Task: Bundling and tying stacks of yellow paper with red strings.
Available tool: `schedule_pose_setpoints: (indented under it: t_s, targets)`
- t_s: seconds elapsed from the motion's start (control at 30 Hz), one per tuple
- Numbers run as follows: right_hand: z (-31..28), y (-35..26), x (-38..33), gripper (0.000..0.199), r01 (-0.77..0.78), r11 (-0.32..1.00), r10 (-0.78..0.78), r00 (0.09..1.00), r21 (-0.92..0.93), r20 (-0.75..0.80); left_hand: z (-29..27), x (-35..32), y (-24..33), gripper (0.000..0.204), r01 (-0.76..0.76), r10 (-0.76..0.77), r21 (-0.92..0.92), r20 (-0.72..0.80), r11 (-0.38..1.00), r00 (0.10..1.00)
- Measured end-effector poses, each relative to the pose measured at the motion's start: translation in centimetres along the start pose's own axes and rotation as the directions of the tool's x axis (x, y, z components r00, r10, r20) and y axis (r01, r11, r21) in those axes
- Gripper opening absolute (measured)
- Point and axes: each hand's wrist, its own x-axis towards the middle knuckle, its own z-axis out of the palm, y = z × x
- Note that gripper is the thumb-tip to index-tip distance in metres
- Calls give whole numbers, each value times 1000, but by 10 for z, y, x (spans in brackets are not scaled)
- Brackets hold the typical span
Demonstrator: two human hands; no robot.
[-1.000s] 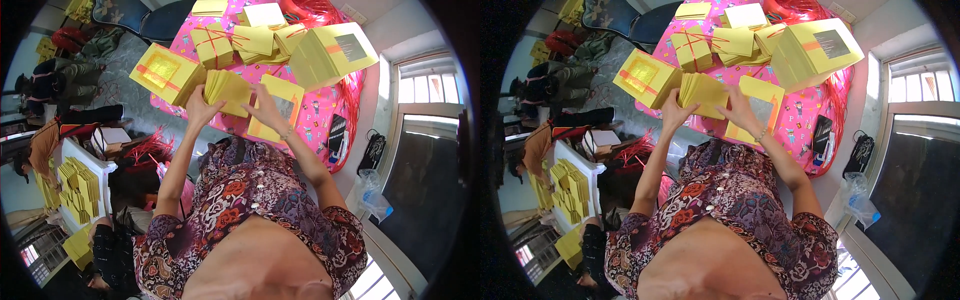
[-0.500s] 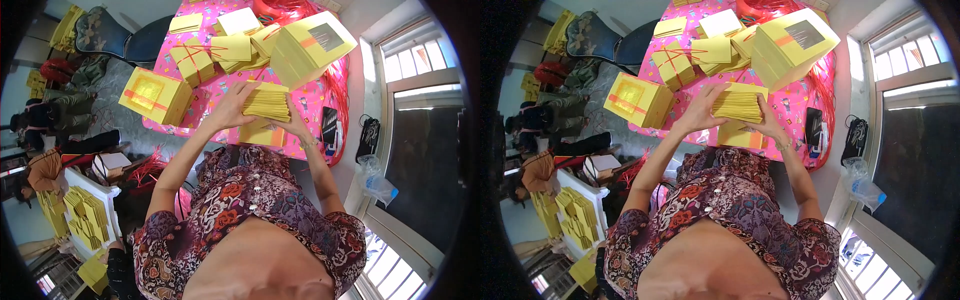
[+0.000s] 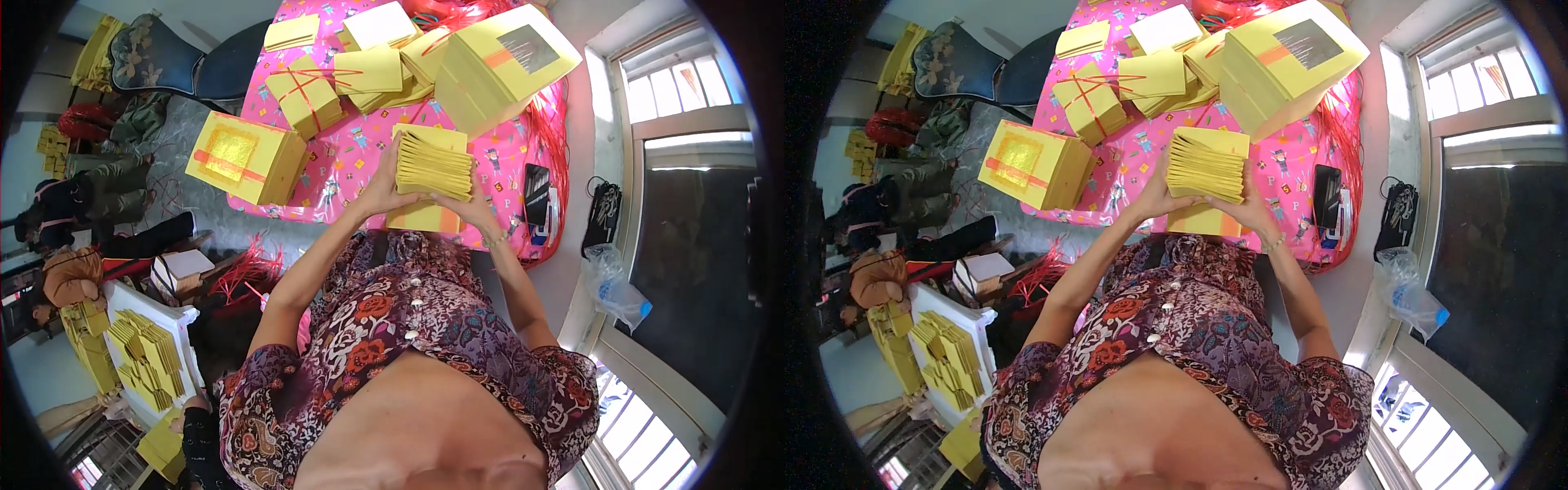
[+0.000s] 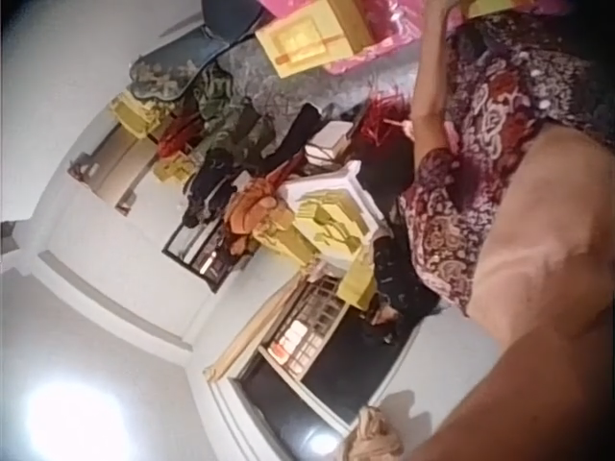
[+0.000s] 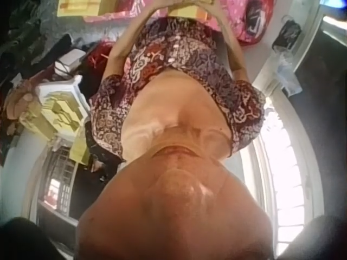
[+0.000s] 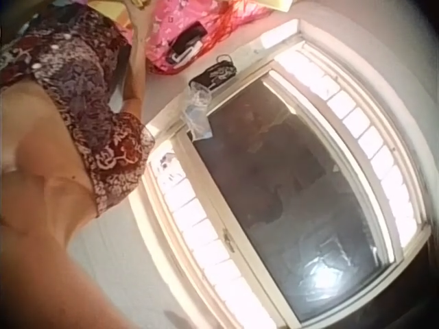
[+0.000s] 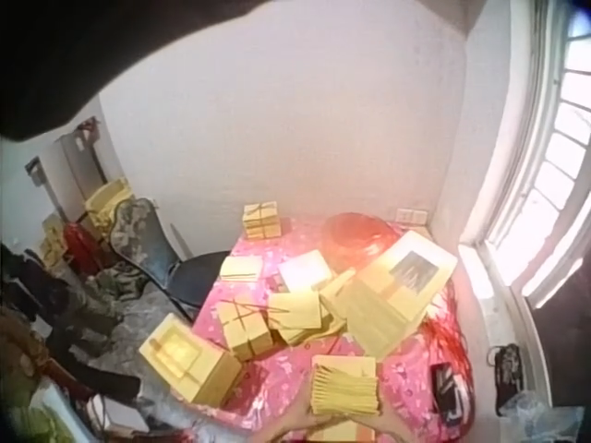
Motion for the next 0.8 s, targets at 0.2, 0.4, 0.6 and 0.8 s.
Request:
schedule_pose_setpoints:
  t_s: [0.2, 0.4, 0.6, 0.8]
  targets:
    - [-3, 0, -1, 99, -43, 999, 43, 999, 1, 9, -8, -21, 39, 109, 29, -13, 72, -214, 997, 977]
    - [0, -3, -3, 97, -52, 998, 52, 999, 26, 3, 2, -46, 64, 64, 72, -20, 100, -453, 992, 891]
    - [-1, -2, -2, 96, -16, 1000, 16, 1000, 0, 20, 4, -43, 66, 44, 38, 7, 89, -454, 995, 891]
    - [0, -2, -3, 96, -25, 1000, 25, 1000, 1, 9, 9, -42, 64, 42, 45, -31, 18, -470, 999, 882]
